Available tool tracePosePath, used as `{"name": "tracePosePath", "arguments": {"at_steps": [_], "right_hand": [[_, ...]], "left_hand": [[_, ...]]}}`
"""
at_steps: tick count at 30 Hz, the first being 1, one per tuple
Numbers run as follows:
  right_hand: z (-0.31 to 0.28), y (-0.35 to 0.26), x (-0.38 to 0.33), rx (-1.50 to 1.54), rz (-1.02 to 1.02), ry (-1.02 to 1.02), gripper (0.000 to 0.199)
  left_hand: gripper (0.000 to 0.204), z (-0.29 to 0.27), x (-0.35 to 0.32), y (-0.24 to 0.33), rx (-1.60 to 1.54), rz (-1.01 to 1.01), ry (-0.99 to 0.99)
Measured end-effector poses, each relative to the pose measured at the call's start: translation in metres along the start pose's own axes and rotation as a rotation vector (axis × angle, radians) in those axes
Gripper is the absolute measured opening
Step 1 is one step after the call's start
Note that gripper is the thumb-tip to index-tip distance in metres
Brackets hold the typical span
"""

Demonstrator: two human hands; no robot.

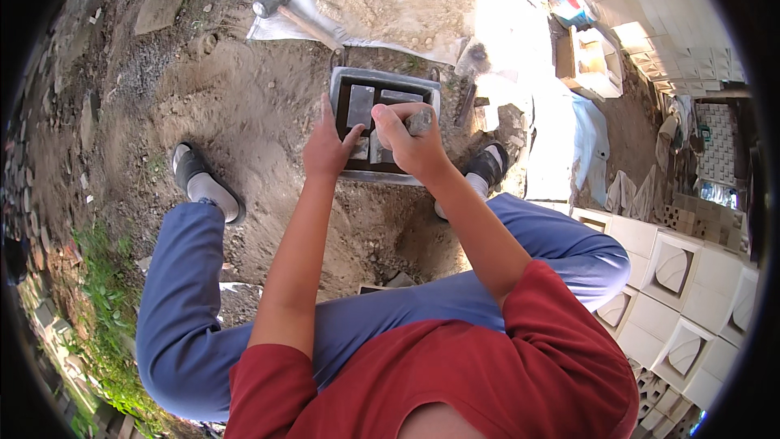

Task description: The person places stone blocks into a metal mold, uses a hand trowel to apply and smooth cement or mortar between the blocks, and finally lifts a larger stone piece to apply material to its side.

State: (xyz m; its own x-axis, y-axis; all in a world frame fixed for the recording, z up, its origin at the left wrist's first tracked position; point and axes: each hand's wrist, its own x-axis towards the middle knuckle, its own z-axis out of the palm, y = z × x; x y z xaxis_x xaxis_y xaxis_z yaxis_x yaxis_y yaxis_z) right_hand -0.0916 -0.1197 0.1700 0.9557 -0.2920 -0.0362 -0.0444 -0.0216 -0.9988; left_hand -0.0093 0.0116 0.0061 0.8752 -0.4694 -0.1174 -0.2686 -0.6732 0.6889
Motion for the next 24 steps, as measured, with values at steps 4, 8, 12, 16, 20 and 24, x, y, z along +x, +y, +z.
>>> {"name": "tracePosePath", "arguments": {"at_steps": [4,8,12,16,20,24], "right_hand": [[0.016,0.008,-0.002,0.072,-0.001,0.203,0.044],[-0.001,0.089,-0.003,0.039,-0.113,0.213,0.042],[0.012,0.058,-0.002,-0.06,-0.059,0.151,0.036],[-0.012,0.049,0.009,-0.019,0.009,-0.221,0.039],[-0.029,0.07,0.017,0.096,0.043,-0.246,0.044],[-0.024,0.083,0.017,0.356,0.013,-0.127,0.03]], "left_hand": [[0.101,-0.001,0.001,-0.002,-0.002,-0.023,-0.014],[0.096,0.004,0.002,0.009,0.003,-0.011,-0.002],[0.095,-0.004,-0.002,0.005,0.032,-0.054,-0.022],[0.094,-0.006,-0.003,0.007,0.038,-0.058,-0.029],[0.09,-0.001,-0.001,0.011,0.014,-0.039,-0.007],[0.086,0.003,0.0,0.005,0.013,-0.041,-0.008]]}}
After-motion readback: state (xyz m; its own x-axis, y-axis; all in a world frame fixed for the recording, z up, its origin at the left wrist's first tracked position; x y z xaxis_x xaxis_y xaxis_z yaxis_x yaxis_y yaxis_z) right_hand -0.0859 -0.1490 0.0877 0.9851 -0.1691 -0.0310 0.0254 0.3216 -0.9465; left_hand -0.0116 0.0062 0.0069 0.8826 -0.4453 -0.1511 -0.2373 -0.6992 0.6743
